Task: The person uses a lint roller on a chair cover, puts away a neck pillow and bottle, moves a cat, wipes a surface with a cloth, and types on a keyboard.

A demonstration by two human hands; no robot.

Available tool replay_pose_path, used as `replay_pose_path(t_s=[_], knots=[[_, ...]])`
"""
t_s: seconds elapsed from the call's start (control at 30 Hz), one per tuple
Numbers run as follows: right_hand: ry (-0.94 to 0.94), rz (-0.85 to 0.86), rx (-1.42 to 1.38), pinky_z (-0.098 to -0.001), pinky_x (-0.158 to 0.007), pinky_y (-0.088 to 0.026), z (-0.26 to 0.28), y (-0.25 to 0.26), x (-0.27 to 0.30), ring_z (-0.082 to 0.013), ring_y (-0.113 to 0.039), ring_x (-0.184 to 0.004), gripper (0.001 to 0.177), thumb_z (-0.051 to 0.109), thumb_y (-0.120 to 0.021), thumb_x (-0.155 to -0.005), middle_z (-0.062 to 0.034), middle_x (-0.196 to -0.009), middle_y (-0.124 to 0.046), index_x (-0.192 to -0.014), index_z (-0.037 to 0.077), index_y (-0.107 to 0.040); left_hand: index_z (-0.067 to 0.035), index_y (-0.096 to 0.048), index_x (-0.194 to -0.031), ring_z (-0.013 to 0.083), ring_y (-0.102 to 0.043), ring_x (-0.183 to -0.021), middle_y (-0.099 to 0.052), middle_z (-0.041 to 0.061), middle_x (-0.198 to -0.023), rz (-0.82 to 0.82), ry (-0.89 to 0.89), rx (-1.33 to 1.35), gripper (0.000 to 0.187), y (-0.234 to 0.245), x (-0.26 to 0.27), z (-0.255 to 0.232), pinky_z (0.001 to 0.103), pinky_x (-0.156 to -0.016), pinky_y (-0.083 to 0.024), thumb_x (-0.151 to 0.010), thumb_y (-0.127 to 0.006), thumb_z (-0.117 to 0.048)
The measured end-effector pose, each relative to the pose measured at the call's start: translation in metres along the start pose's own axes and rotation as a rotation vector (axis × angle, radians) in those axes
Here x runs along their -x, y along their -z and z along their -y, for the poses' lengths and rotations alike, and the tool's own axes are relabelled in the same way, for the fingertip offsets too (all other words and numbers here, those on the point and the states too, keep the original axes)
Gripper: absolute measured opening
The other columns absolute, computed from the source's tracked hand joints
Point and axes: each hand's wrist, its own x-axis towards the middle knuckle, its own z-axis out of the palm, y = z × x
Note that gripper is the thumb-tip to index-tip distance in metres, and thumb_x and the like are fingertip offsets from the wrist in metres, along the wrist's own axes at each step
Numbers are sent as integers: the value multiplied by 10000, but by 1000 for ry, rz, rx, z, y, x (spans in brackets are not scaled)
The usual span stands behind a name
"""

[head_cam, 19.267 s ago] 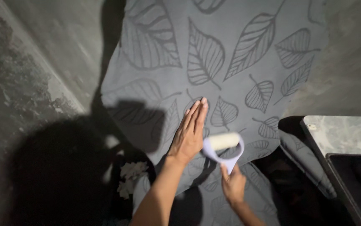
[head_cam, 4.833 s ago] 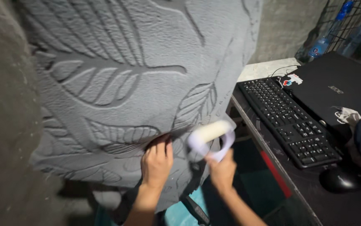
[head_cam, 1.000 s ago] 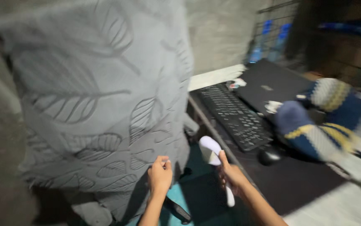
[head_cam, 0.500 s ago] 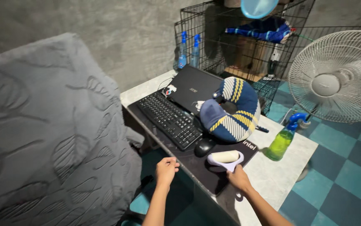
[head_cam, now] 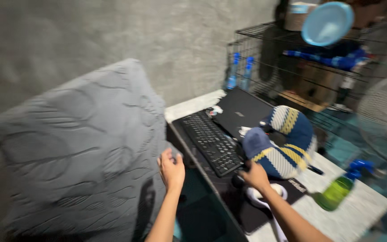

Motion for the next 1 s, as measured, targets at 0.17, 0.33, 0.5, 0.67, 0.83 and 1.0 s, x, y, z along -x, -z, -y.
replay_pose_path(t_s=[0.17,0.33,0.5,0.67,0.83,1.0], knots=[[405,73,-421,-372,-994,-514,199,21,-33,-265,-662,-1180,591,412,-781,-816,-138,-1261,-697,-1282,66,-664,-111,-591,-1347,357,-529,-1216,-531,127,-1299,-394,-280,-247,490,105,-20,-59,487,-1054,-425,-878,-724,-166],[599,124,-579,-366,-1007,-501,330,35,-64,-261,-652,-1215,572,432,-693,-906,-158,-1262,-716,-1334,57,-638,-212,-465,-1496,373,-437,-1234,-385,170,-1499,-481,-420,-609,718,137,-31,-61,624,-1091,-291,-833,-735,-274],[522,265,-797,-387,-1016,-497,396,34,-112,-302,-635,-1216,647,489,-585,-949,-174,-1335,-687,-1424,51,-571,-292,-331,-1585,255,-412,-1318,-318,89,-1575,-595,-517,-1029,829,151,-41,-15,737,-1143,-169,-863,-722,-409],[511,440,-849,-372,-1158,-273,423,30,-130,-239,-348,-1447,912,613,-635,-901,-150,-1565,-385,-1545,37,-342,-375,-311,-1573,231,-384,-1347,-216,69,-1637,-505,-593,-1120,840,181,-43,-1,646,-1148,-227,-846,-729,-412],[549,532,-726,-400,-1084,-444,410,23,-117,-288,-580,-1301,1037,574,-795,-710,-220,-1419,-610,-1501,2,-446,-386,-319,-1551,308,-379,-1330,-190,145,-1620,-481,-532,-1010,895,201,-37,-17,620,-1160,-240,-784,-779,-410],[539,505,-610,-396,-973,-532,384,18,-119,-277,-654,-1153,1113,418,-929,-579,-237,-1285,-658,-1496,16,-441,-281,-281,-1572,349,-397,-1336,-154,174,-1635,-420,-390,-906,1003,222,-25,-34,616,-1182,-252,-744,-845,-329]])
